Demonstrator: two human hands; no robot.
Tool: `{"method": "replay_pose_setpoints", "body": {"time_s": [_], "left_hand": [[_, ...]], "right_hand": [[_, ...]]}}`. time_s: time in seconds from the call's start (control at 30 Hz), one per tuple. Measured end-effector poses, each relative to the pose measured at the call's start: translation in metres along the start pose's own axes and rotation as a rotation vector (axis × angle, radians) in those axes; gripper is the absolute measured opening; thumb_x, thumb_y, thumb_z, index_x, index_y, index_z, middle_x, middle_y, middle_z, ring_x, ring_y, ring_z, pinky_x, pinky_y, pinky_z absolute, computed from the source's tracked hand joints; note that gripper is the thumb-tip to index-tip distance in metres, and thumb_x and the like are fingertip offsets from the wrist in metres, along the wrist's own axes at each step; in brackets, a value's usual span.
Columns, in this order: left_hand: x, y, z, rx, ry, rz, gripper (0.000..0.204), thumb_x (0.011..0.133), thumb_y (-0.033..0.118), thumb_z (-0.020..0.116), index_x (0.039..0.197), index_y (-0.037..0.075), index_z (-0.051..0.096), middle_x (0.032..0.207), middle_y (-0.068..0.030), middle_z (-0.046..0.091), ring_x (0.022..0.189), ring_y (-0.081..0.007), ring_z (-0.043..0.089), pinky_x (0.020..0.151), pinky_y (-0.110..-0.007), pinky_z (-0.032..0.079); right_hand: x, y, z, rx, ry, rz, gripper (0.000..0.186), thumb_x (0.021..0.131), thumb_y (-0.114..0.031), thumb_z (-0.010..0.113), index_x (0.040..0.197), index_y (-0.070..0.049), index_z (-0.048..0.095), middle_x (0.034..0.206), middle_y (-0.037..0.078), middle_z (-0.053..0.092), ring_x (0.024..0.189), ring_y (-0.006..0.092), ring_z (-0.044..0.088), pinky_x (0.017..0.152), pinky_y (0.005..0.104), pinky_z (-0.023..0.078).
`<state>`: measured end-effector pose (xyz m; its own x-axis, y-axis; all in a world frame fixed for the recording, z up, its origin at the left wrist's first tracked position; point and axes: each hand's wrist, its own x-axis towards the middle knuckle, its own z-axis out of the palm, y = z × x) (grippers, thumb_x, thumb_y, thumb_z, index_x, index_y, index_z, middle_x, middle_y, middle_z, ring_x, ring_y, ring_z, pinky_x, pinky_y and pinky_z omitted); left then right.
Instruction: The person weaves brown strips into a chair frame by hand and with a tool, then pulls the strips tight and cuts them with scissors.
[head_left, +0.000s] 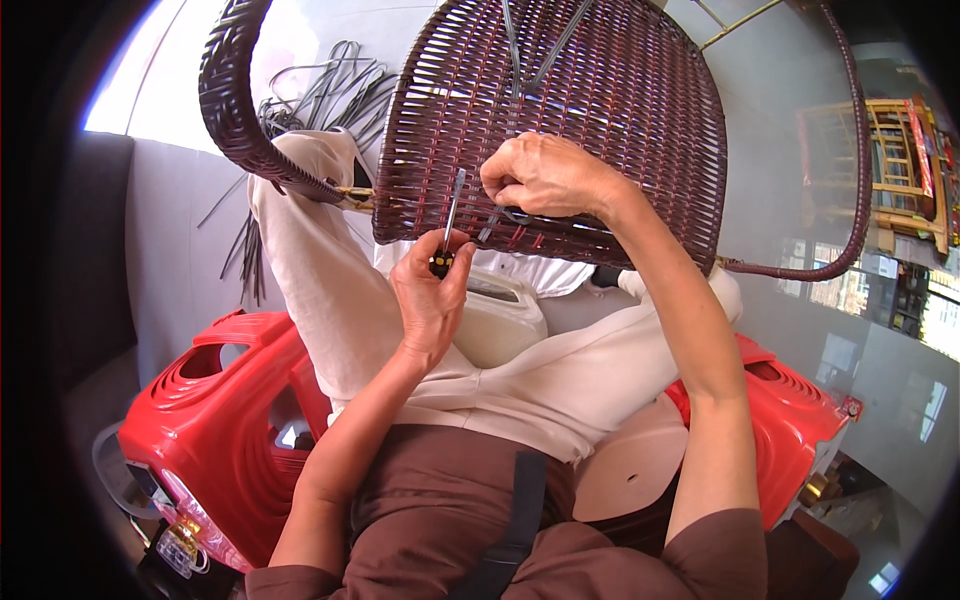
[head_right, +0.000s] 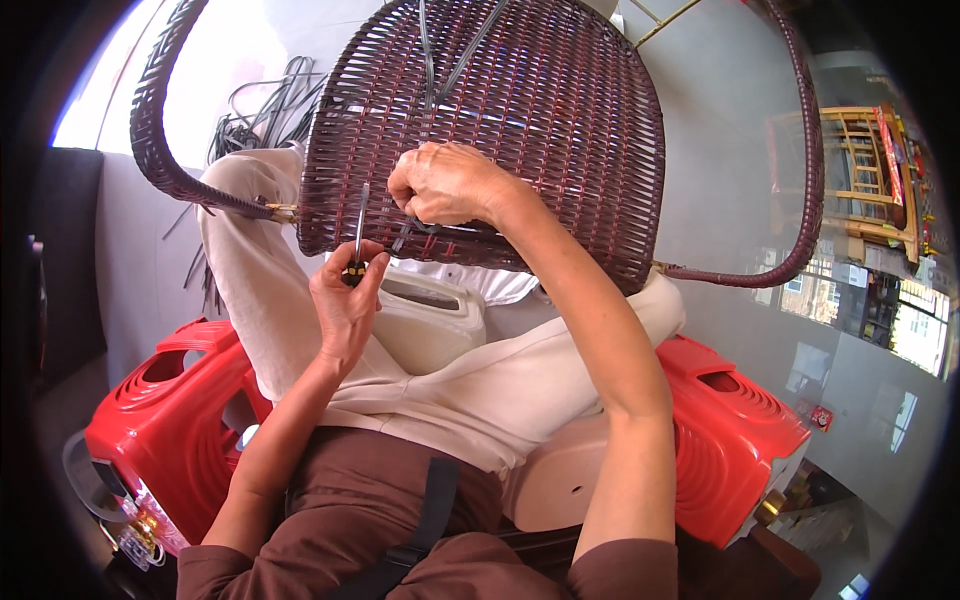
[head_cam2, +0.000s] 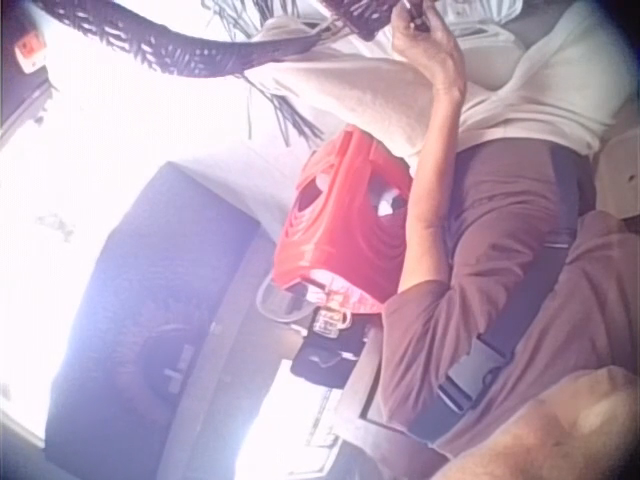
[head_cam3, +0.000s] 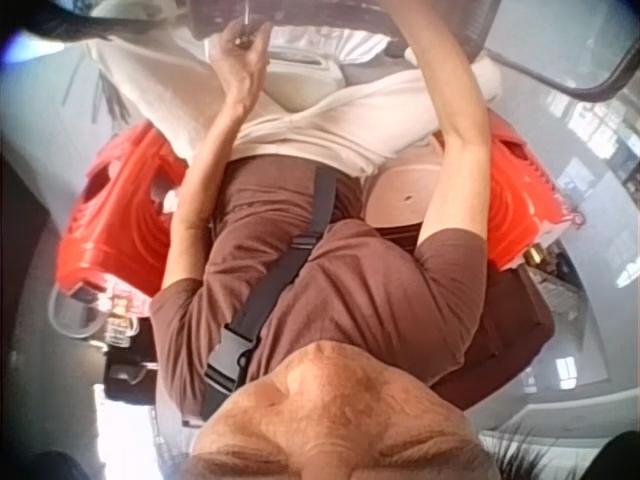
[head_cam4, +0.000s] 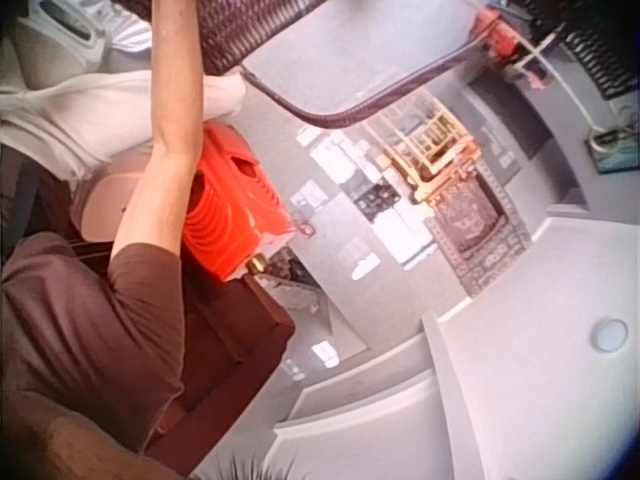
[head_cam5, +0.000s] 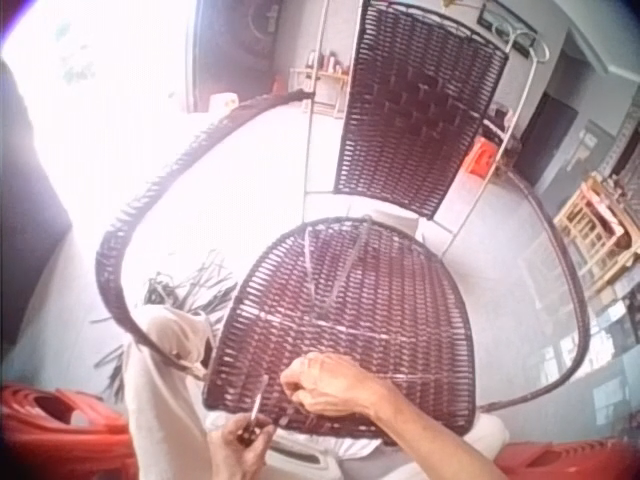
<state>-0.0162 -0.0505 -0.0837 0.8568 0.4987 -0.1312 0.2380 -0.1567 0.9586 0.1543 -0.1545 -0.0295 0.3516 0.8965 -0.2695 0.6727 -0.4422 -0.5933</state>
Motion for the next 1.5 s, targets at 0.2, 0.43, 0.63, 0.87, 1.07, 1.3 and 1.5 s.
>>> {"method": "replay_pose_setpoints", "body": {"time_s": [0.2, 0.43, 0.63, 0.87, 1.07, 1.3, 1.5], "left_hand": [[-0.002, 0.003, 0.008, 0.032, 0.041, 0.034, 0.009, 0.079, 0.007, 0.066, 0.079, 0.0, 0.06, 0.059, 0.0028, 0.053, 0.045, -0.0021, 0.041, 0.039, -0.019, 0.033], [-0.001, 0.019, 0.012, -0.137, -0.023, -0.268, 0.014, 0.076, 0.008, 0.068, 0.074, -0.002, 0.059, 0.058, -0.002, 0.056, 0.045, -0.0061, 0.045, 0.041, -0.021, 0.037], [0.0, 0.02, 0.015, -0.26, -0.019, -0.33, 0.014, 0.077, 0.009, 0.067, 0.072, 0.0, 0.057, 0.057, -0.0012, 0.054, 0.041, -0.0051, 0.044, 0.036, -0.02, 0.034], [-0.007, 0.02, 0.0, -0.331, -0.128, -0.417, 0.013, 0.079, 0.009, 0.06, 0.07, 0.004, 0.052, 0.059, -0.0021, 0.054, 0.039, -0.0041, 0.039, 0.036, -0.019, 0.03], [-0.048, 0.025, -0.041, -0.357, -0.315, -0.618, 0.005, 0.08, 0.006, 0.054, 0.076, 0.005, 0.051, 0.06, -0.0034, 0.052, 0.039, -0.0043, 0.039, 0.034, -0.018, 0.027], [-0.059, 0.03, -0.048, -0.33, -0.353, -0.519, 0.006, 0.079, 0.004, 0.054, 0.078, 0.004, 0.048, 0.063, -0.0044, 0.053, 0.04, -0.0042, 0.041, 0.035, -0.019, 0.029], [-0.064, 0.034, -0.053, -0.179, -0.368, -0.37, 0.008, 0.078, 0.002, 0.054, 0.075, 0.003, 0.047, 0.06, -0.001, 0.05, 0.043, -0.0038, 0.042, 0.038, -0.018, 0.033]], "right_hand": [[0.001, -0.001, 0.007, -0.005, 0.004, -0.035, 0.009, 0.072, -0.011, 0.058, 0.075, -0.002, 0.06, 0.076, 0.012, 0.062, 0.077, 0.0297, 0.059, 0.07, 0.0401, 0.045], [-0.002, 0.0, 0.01, 0.027, 0.038, -0.064, 0.009, 0.074, -0.011, 0.058, 0.076, -0.002, 0.059, 0.077, 0.012, 0.062, 0.079, 0.0291, 0.06, 0.07, 0.0396, 0.046], [-0.01, -0.003, 0.013, 0.021, 0.096, -0.028, 0.01, 0.074, -0.012, 0.059, 0.08, -0.004, 0.06, 0.078, 0.011, 0.061, 0.079, 0.0295, 0.06, 0.071, 0.0385, 0.046], [-0.048, -0.036, 0.0, 0.253, 0.729, 0.107, 0.013, 0.076, -0.01, 0.063, 0.088, -0.005, 0.061, 0.086, 0.007, 0.057, 0.063, 0.0186, 0.056, 0.058, 0.0304, 0.045], [-0.084, -0.057, 0.101, 0.726, 0.549, 0.423, 0.014, 0.081, -0.012, 0.06, 0.079, 0.001, 0.062, 0.068, 0.01, 0.059, 0.058, 0.0143, 0.054, 0.053, 0.0296, 0.042], [-0.055, -0.084, 0.125, 1.447, 0.531, 0.585, 0.023, 0.085, -0.018, 0.061, 0.091, 0.004, 0.061, 0.078, 0.003, 0.062, 0.066, 0.0069, 0.054, 0.055, 0.0226, 0.044], [-0.042, -0.09, 0.125, 1.367, 0.686, 0.631, 0.026, 0.085, -0.022, 0.056, 0.076, 0.001, 0.062, 0.061, 0.003, 0.057, 0.053, 0.007, 0.049, 0.054, 0.0219, 0.04]]}}
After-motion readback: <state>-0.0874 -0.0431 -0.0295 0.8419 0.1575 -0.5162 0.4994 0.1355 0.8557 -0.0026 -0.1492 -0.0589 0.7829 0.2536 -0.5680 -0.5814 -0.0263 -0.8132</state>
